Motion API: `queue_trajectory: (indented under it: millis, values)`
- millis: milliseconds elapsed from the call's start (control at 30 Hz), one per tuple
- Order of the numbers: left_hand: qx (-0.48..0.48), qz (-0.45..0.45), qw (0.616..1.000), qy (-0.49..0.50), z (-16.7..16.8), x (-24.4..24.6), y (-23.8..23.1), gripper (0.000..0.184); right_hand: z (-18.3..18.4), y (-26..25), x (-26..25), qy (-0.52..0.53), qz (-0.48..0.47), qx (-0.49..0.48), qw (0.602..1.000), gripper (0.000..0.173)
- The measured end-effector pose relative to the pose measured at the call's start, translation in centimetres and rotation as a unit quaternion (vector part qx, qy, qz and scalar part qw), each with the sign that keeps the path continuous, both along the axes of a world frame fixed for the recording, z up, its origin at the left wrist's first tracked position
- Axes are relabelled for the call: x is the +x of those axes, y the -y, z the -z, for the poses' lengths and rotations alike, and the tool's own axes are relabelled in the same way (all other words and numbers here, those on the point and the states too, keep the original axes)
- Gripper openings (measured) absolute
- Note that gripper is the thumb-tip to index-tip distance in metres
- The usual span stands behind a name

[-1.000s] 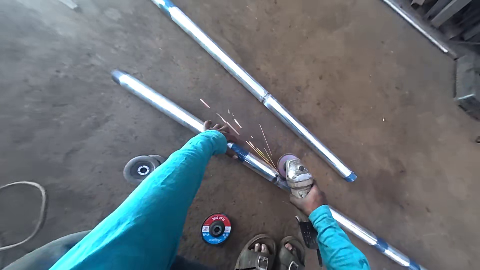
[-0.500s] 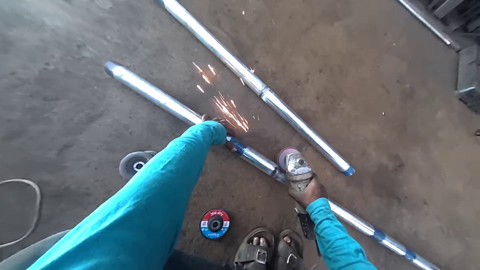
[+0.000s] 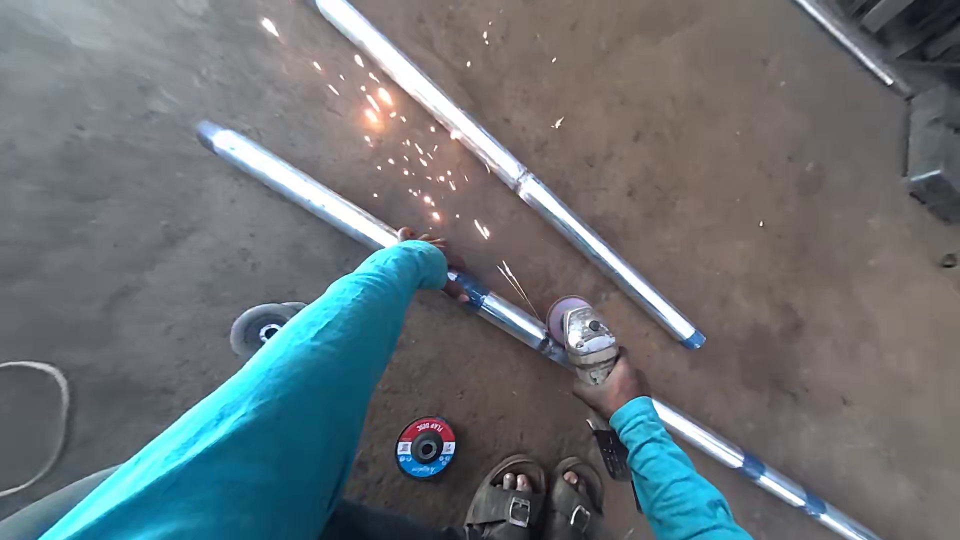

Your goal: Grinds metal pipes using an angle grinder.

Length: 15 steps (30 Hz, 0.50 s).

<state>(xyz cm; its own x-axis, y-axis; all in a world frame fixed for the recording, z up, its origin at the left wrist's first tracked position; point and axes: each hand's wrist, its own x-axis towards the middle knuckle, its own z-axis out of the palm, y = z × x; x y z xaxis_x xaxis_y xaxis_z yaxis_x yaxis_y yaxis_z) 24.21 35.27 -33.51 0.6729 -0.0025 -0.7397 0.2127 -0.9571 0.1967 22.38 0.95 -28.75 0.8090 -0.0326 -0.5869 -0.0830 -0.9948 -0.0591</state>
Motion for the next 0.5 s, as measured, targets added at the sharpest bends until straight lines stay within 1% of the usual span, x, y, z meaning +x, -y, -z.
queue_trajectory:
  millis: [67, 200, 233, 333, 433, 467, 500]
  values:
    - [0.003, -0.005, 1.000, -0.003, -0.1, -0.1, 0.0, 0.063, 0.1, -0.6, 0.3, -0.004, 0.008, -0.005, 1.000, 0.100]
    - [0.023, 0.001, 0.999, 0.036, 1.8, -0.6, -0.7, 0.065, 0.6, -0.4, 0.8, 0.002, 0.002, -0.004, 1.000, 0.100]
    - [0.026, 0.002, 0.999, 0.036, 1.8, -0.5, -0.8, 0.066, 0.5, -0.3, 0.7, 0.005, -0.001, 0.002, 1.000, 0.099]
    - [0.002, -0.002, 1.000, 0.005, 0.2, -0.2, -0.4, 0.064, 0.0, -0.3, 0.2, -0.010, -0.011, 0.006, 1.000, 0.100]
    - [-0.004, 0.006, 1.000, 0.009, 0.3, -0.2, -0.4, 0.063, 0.3, -0.8, 0.0, 0.001, 0.010, 0.009, 1.000, 0.099]
    - [0.002, 0.001, 0.999, 0.034, 1.2, -0.5, -0.6, 0.062, 0.4, -0.9, 0.2, 0.003, 0.014, 0.008, 1.000, 0.099]
    - [0.000, -0.002, 0.999, 0.038, 1.2, -0.6, -0.6, 0.063, 0.5, -0.8, 0.3, 0.004, 0.015, 0.006, 1.000, 0.099]
